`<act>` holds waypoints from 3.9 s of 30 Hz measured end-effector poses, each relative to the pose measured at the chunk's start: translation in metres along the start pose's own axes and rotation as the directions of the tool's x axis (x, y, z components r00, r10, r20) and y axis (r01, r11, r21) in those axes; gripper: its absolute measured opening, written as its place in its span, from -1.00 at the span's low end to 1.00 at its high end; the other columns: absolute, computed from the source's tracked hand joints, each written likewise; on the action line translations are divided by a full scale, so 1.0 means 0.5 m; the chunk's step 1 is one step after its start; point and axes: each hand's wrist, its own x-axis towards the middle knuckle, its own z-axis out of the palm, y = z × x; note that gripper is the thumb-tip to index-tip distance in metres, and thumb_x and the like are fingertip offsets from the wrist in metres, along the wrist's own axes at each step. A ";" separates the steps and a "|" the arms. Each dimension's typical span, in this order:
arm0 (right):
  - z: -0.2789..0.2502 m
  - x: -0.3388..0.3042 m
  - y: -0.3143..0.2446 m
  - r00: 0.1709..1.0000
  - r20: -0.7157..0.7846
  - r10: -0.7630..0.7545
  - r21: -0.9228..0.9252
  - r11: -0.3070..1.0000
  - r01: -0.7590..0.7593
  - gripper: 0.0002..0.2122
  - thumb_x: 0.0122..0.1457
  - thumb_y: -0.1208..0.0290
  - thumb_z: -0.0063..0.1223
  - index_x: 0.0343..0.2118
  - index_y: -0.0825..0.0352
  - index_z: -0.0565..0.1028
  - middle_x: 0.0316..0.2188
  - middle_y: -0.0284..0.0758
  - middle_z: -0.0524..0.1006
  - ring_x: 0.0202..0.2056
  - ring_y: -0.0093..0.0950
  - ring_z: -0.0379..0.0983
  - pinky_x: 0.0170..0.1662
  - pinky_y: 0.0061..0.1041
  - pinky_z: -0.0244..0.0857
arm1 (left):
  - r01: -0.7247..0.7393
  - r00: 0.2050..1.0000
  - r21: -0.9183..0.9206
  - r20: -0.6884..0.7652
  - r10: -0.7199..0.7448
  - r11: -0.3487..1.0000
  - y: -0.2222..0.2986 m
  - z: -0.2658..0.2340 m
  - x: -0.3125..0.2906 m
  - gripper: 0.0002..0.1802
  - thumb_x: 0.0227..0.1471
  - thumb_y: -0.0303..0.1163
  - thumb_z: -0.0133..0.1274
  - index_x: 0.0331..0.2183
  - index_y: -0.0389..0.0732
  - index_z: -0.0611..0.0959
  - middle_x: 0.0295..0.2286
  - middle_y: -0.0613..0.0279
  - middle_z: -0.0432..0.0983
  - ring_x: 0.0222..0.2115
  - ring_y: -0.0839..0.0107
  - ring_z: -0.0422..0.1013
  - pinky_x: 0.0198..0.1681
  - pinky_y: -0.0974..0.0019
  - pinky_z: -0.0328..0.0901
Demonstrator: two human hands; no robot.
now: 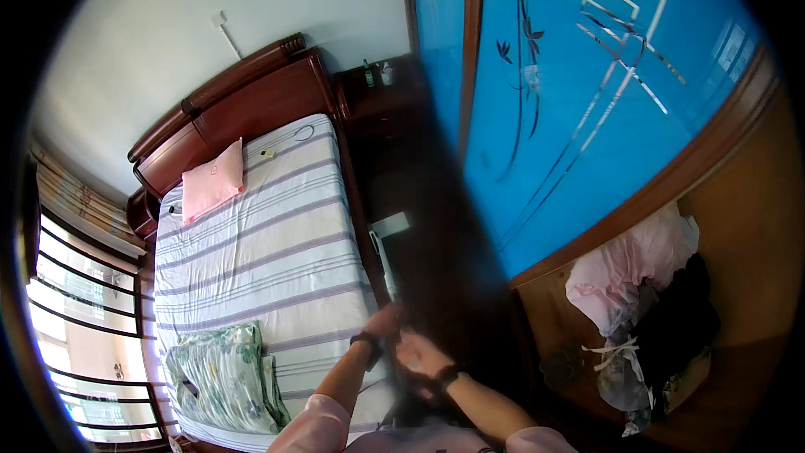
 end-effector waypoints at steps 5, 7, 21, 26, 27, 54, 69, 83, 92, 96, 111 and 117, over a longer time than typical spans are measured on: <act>-0.071 -0.071 0.126 0.979 0.094 0.178 0.170 0.967 -0.192 -0.75 0.28 0.31 -0.17 -0.08 0.36 0.33 -0.29 -0.33 0.41 -0.28 -0.58 0.34 -0.19 -0.64 0.30 | 0.047 0.974 -0.329 -0.195 -0.117 0.943 0.001 0.175 -0.054 -0.62 -0.10 -0.48 -0.07 -0.16 -0.08 0.55 -0.03 0.09 0.36 0.09 0.13 0.20 0.08 0.18 0.19; -0.092 -0.133 0.145 0.983 0.147 0.106 0.097 0.988 -0.121 -0.70 0.25 0.36 -0.11 -0.02 0.38 0.30 -0.21 -0.30 0.42 -0.20 -0.55 0.35 -0.11 -0.61 0.29 | 0.019 0.972 -0.256 -0.223 -0.078 0.967 0.034 0.227 -0.074 -0.64 -0.09 -0.49 -0.09 -0.17 -0.11 0.55 -0.06 0.07 0.38 0.06 0.14 0.24 0.06 0.18 0.21; -0.225 -0.502 0.343 0.917 0.124 -0.379 -0.157 0.905 0.395 -0.89 0.22 0.40 -0.07 -0.32 0.29 0.48 -0.42 -0.38 0.51 -0.39 -0.58 0.46 -0.36 -0.65 0.38 | 0.023 0.931 -0.210 -0.352 -0.098 0.977 0.273 0.592 -0.179 -0.75 0.03 -0.44 -0.14 -0.27 -0.18 0.60 -0.28 0.09 0.53 -0.19 0.21 0.45 -0.10 0.22 0.32; -0.338 -0.524 0.498 0.980 0.190 -0.067 0.302 0.953 0.007 -0.55 0.07 0.52 0.11 0.05 0.41 0.28 -0.11 -0.25 0.43 -0.10 -0.52 0.38 -0.01 -0.58 0.26 | -0.150 0.963 -0.030 -0.230 0.140 0.988 0.441 0.575 -0.253 -0.66 -0.22 -0.50 0.03 -0.26 -0.28 0.58 -0.24 0.03 0.48 -0.20 0.06 0.41 -0.15 0.18 0.36; -0.324 -0.552 0.514 0.979 0.200 -0.044 0.329 0.944 -0.025 -0.50 0.04 0.51 0.15 0.06 0.41 0.27 -0.06 -0.23 0.42 -0.07 -0.49 0.37 0.01 -0.55 0.25 | -0.145 0.965 -0.019 -0.225 0.137 0.989 0.435 0.599 -0.273 -0.66 -0.22 -0.50 0.03 -0.26 -0.28 0.58 -0.24 0.03 0.48 -0.20 0.06 0.41 -0.15 0.18 0.36; -0.314 -1.138 0.924 0.962 0.199 0.188 0.819 0.506 -0.269 -0.86 0.24 0.49 -0.15 -0.48 0.32 0.33 -0.65 -0.46 0.31 -0.75 -0.75 0.14 -0.75 -0.82 0.02 | -0.349 0.935 0.505 0.136 0.327 0.789 0.878 1.030 -0.655 -0.74 -0.15 -0.29 0.04 -0.40 -0.24 0.63 -0.33 -0.03 0.46 -0.27 0.09 0.40 -0.18 -0.04 0.26; -0.396 -1.631 1.067 0.992 -0.054 0.117 0.904 0.428 -0.002 -0.86 0.24 0.50 -0.16 -0.46 0.37 0.26 -0.60 -0.42 0.26 -0.73 -0.74 0.11 -0.73 -0.81 -0.04 | -0.701 0.694 0.159 -0.073 0.717 0.695 1.180 1.364 -0.669 -0.82 -0.08 -0.44 -0.09 -0.44 -0.32 0.55 -0.45 0.04 0.44 -0.42 0.11 0.43 -0.35 0.19 0.35; -0.421 -1.678 1.096 1.000 0.017 0.023 0.937 0.347 -0.024 -0.82 0.28 0.41 -0.22 -0.47 0.34 0.27 -0.63 -0.45 0.27 -0.75 -0.75 0.16 -0.76 -0.78 -0.06 | -0.687 0.716 0.144 -0.034 0.698 0.712 1.187 1.498 -0.590 -0.83 -0.02 -0.37 -0.11 -0.44 -0.18 0.57 -0.44 0.11 0.46 -0.46 0.23 0.46 -0.59 0.10 0.32; -0.406 -1.549 1.019 0.998 -0.066 0.007 0.889 0.455 0.055 -0.87 0.25 0.46 -0.18 -0.45 0.33 0.25 -0.61 -0.40 0.32 -0.76 -0.75 0.14 -0.77 -0.78 -0.06 | -0.655 0.755 0.077 0.035 0.655 0.752 1.138 1.342 -0.565 -0.74 0.07 -0.37 -0.19 -0.32 -0.23 0.59 -0.37 -0.03 0.47 -0.28 0.07 0.43 -0.20 0.14 0.31; -0.401 -1.471 0.923 0.997 -0.065 0.032 0.874 0.484 0.041 -0.86 0.25 0.46 -0.18 -0.45 0.32 0.26 -0.60 -0.40 0.32 -0.76 -0.74 0.14 -0.77 -0.78 -0.07 | -0.538 0.843 -0.002 0.015 0.538 0.843 1.107 1.253 -0.518 -0.74 -0.08 -0.35 -0.08 -0.35 -0.24 0.61 -0.26 0.09 0.48 -0.22 0.12 0.37 -0.16 0.13 0.27; -0.387 -1.227 0.744 0.991 -0.124 0.046 0.824 0.561 0.077 -0.74 0.24 0.33 -0.07 -0.56 0.28 0.24 -0.74 -0.53 0.18 -0.79 -0.77 0.07 -0.78 -0.77 -0.11 | -0.485 0.873 -0.027 0.047 0.486 0.874 0.943 1.081 -0.361 -0.60 0.21 -0.30 -0.42 -0.30 -0.34 0.49 -0.24 -0.10 0.39 -0.19 -0.05 0.30 -0.03 0.07 0.16; -0.416 -1.132 0.637 0.998 0.035 -0.060 0.843 0.538 0.003 -0.79 0.25 0.38 -0.10 -0.52 0.25 0.25 -0.69 -0.53 0.22 -0.76 -0.77 0.12 -0.74 -0.79 -0.05 | -0.457 0.842 -0.101 -0.370 0.393 0.884 0.954 0.956 -0.319 -0.63 0.18 -0.24 -0.32 -0.16 -0.25 0.47 -0.21 -0.01 0.39 -0.12 0.01 0.25 0.03 0.14 0.16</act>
